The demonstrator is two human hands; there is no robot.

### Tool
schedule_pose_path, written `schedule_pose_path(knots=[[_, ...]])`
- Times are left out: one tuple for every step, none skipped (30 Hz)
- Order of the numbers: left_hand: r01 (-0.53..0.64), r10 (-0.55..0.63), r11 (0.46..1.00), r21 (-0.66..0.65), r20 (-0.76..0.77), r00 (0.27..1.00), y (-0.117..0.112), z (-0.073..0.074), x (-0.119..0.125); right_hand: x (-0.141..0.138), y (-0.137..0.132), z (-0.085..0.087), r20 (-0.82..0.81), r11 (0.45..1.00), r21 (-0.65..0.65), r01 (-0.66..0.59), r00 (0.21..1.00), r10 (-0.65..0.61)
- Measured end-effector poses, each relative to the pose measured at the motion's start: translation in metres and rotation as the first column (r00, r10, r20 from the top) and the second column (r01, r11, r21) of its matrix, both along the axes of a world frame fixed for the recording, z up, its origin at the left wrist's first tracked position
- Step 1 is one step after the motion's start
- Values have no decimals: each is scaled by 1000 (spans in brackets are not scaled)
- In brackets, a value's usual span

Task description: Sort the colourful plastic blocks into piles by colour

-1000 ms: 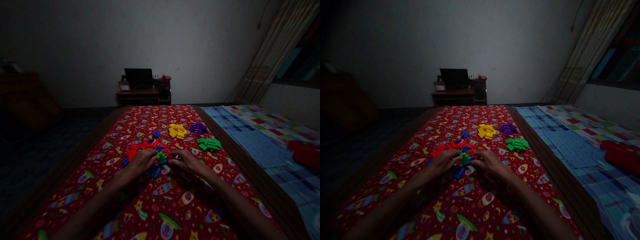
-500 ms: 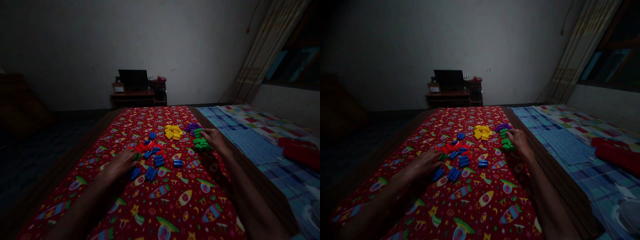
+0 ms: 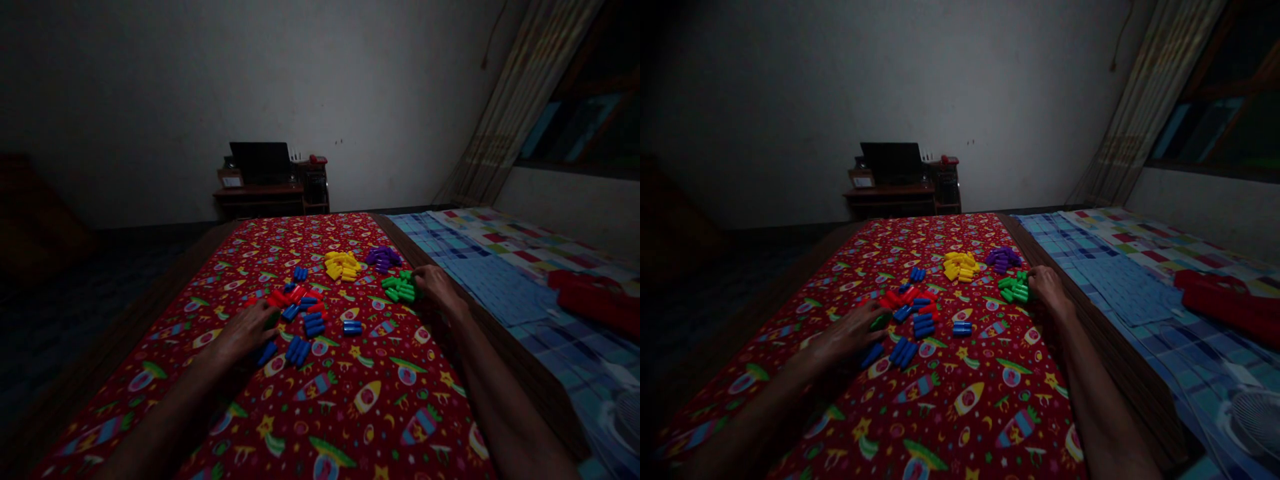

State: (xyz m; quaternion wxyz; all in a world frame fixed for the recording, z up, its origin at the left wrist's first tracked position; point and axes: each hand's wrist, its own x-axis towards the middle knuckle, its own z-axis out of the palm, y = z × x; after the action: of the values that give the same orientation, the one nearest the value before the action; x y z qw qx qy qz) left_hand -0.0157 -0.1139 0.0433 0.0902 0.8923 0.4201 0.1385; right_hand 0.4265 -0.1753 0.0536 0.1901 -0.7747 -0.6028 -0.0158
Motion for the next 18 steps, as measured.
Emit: schedule_pose_path(knots=[[-3, 3, 1000, -21, -5, 1000, 1, -1, 0, 0, -1, 3, 0, 1000, 2, -2, 1000, 2], [-5, 5, 999, -41, -6, 1000, 2, 0, 1, 0, -1, 7, 1, 1000, 18, 2, 1000, -2], [-5, 6, 998, -56, 7, 1000, 3, 1, 2, -1, -1, 11, 2, 999, 46, 11, 1000, -12], [-4, 6, 998, -63, 41, 999, 4, 2, 3, -3, 0, 14, 0, 997, 81, 19, 1000, -19], [-7, 13, 998, -66, 86, 996, 5, 4, 6, -7, 2, 18, -10, 993, 117, 25, 1000, -24], [-19, 28, 998, -66, 139, 990, 6, 6, 10, -13, 4, 21, -28, 988, 150, 26, 999, -22], [-34, 49, 996, -78, 199, 979, 6, 9, 14, -21, 5, 24, -56, 984, 177, 15, 998, -5], [-39, 68, 993, -111, 272, 960, 4, 11, 20, -33, 6, 25, -97, 980, 198, -15, 995, 35], [-28, 88, 985, -168, 358, 930, 2, 12, 26, -48, 6, 26, -145, 974, 215, -77, 983, 109], [5, 110, 968, -250, 444, 889, -1, 13, 33, -65, 5, 26, -194, 960, 231, -161, 959, 207], [56, 142, 937, -346, 522, 841, -6, 14, 40, -84, 3, 24, -243, 925, 251, -284, 907, 344], [117, 185, 889, -443, 581, 792, -11, 13, 47, -103, -1, 22, -278, 862, 277, -424, 824, 494], [174, 238, 833, -526, 623, 745, -17, 12, 53, -122, -5, 19, -296, 789, 302, -535, 734, 611], [223, 294, 774, -592, 648, 702, -23, 9, 59, -139, -10, 15, -278, 699, 313, -644, 642, 715], [266, 345, 720, -641, 663, 664, -28, 6, 64, -153, -15, 11, -245, 612, 321, -723, 561, 791], [308, 386, 671, -674, 673, 631, -33, 3, 68, -164, -19, 8, -208, 544, 322, -775, 503, 839], [347, 417, 631, -694, 681, 602, -37, 0, 71, -172, -23, 5, -172, 499, 322, -804, 469, 866], [378, 437, 600, -705, 684, 584, -41, -3, 74, -177, -25, 3, -147, 483, 325, -813, 462, 875]])
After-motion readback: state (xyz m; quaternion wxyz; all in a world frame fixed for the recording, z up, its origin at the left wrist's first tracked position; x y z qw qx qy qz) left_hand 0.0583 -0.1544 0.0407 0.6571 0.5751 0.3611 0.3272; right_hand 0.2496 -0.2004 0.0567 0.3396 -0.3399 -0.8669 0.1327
